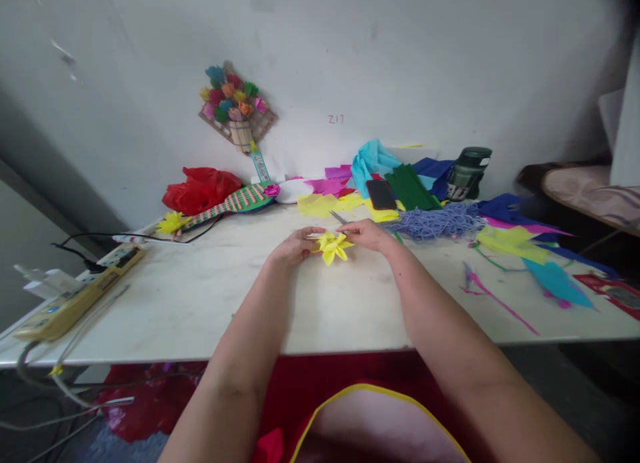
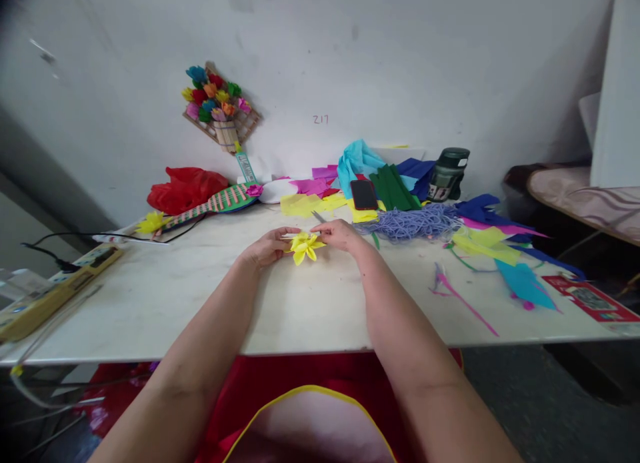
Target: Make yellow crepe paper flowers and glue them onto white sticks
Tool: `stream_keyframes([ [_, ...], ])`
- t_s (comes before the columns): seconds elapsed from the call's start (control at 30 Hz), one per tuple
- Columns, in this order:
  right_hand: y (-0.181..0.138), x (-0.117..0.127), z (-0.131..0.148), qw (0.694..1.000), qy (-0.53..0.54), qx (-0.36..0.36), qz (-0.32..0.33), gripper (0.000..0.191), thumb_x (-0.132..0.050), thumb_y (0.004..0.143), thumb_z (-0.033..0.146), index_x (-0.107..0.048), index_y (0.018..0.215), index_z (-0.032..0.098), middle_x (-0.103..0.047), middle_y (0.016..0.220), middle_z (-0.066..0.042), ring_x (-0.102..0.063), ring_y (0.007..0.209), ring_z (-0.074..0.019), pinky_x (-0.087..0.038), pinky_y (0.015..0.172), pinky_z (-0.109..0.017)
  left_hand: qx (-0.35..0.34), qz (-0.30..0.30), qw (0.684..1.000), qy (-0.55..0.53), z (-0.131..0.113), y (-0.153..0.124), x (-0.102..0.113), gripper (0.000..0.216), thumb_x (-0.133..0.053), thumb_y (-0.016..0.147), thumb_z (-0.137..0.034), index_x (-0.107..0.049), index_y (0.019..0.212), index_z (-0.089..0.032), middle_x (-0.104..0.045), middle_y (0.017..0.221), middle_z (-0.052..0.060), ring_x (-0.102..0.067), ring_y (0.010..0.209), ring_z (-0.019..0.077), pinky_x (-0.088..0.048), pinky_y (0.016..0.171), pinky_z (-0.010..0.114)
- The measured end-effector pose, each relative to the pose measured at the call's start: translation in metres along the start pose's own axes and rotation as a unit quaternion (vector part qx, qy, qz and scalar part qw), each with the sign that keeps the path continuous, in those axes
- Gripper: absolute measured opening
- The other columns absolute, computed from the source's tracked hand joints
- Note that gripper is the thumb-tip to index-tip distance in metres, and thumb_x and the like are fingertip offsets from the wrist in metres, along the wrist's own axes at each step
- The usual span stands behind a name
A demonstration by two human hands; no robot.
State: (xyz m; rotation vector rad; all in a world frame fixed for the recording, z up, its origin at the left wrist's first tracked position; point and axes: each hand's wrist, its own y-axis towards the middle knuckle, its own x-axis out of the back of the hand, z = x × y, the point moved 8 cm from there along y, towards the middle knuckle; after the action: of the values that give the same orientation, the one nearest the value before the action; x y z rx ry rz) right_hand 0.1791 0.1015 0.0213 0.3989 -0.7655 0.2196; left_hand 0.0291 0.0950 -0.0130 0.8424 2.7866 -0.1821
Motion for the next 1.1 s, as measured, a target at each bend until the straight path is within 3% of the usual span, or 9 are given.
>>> stream_keyframes([
  [0.3, -0.005, 0.003, -0.006, 0.997, 0.065, -0.033, 0.029, 0.039, -0.055, 0.068, 0.027, -0.064, 0.103, 0.011, -0.058, 0.057, 0.0, -0.05, 0.056, -0.0096, -0.04, 0.058, -0.021, -0.035, -0.042, 0.998, 0.041, -0.004, 0.003, 0.014, 0.051, -0.058, 0.052, -0.001, -0.053, 0.101, -0.013, -0.062, 0.07, 0.001, -0.06, 0.063, 0.0113, -0.046, 0.059, 0.021],
  [0.6, -0.008, 0.009, -0.01, 0.996, 0.051, -0.04, 0.056, 0.042, -0.057, 0.068, 0.032, -0.064, 0.103, 0.011, -0.059, 0.056, 0.0, -0.047, 0.053, -0.0091, -0.038, 0.054, -0.021, -0.051, -0.088, 0.992, 0.067, -0.01, 0.0, 0.022, 0.045, -0.057, 0.053, -0.003, -0.055, 0.096, -0.014, -0.062, 0.071, 0.003, -0.058, 0.061, 0.012, -0.044, 0.056, 0.022],
  [0.83, -0.011, 0.018, -0.018, 0.996, 0.05, -0.067, 0.042, 0.036, -0.058, 0.066, 0.033, -0.067, 0.094, 0.011, -0.059, 0.055, 0.0, -0.05, 0.056, -0.0104, -0.037, 0.056, -0.022, -0.068, -0.161, 0.983, 0.059, -0.017, -0.003, 0.033, 0.036, -0.056, 0.054, -0.006, -0.057, 0.089, -0.014, -0.058, 0.059, 0.0, -0.053, 0.05, 0.0096, -0.042, 0.05, 0.021],
  [1.1, -0.01, 0.029, -0.039, 0.994, 0.0, -0.112, -0.014, 0.027, -0.054, 0.068, 0.035, -0.067, 0.079, 0.014, -0.059, 0.054, 0.0, -0.044, 0.049, -0.0083, -0.031, 0.047, -0.02, -0.108, -0.236, 0.965, 0.026, -0.018, -0.002, 0.051, 0.036, -0.052, 0.05, -0.004, -0.057, 0.085, -0.012, -0.061, 0.061, 0.001, -0.057, 0.056, 0.0125, -0.046, 0.057, 0.026],
])
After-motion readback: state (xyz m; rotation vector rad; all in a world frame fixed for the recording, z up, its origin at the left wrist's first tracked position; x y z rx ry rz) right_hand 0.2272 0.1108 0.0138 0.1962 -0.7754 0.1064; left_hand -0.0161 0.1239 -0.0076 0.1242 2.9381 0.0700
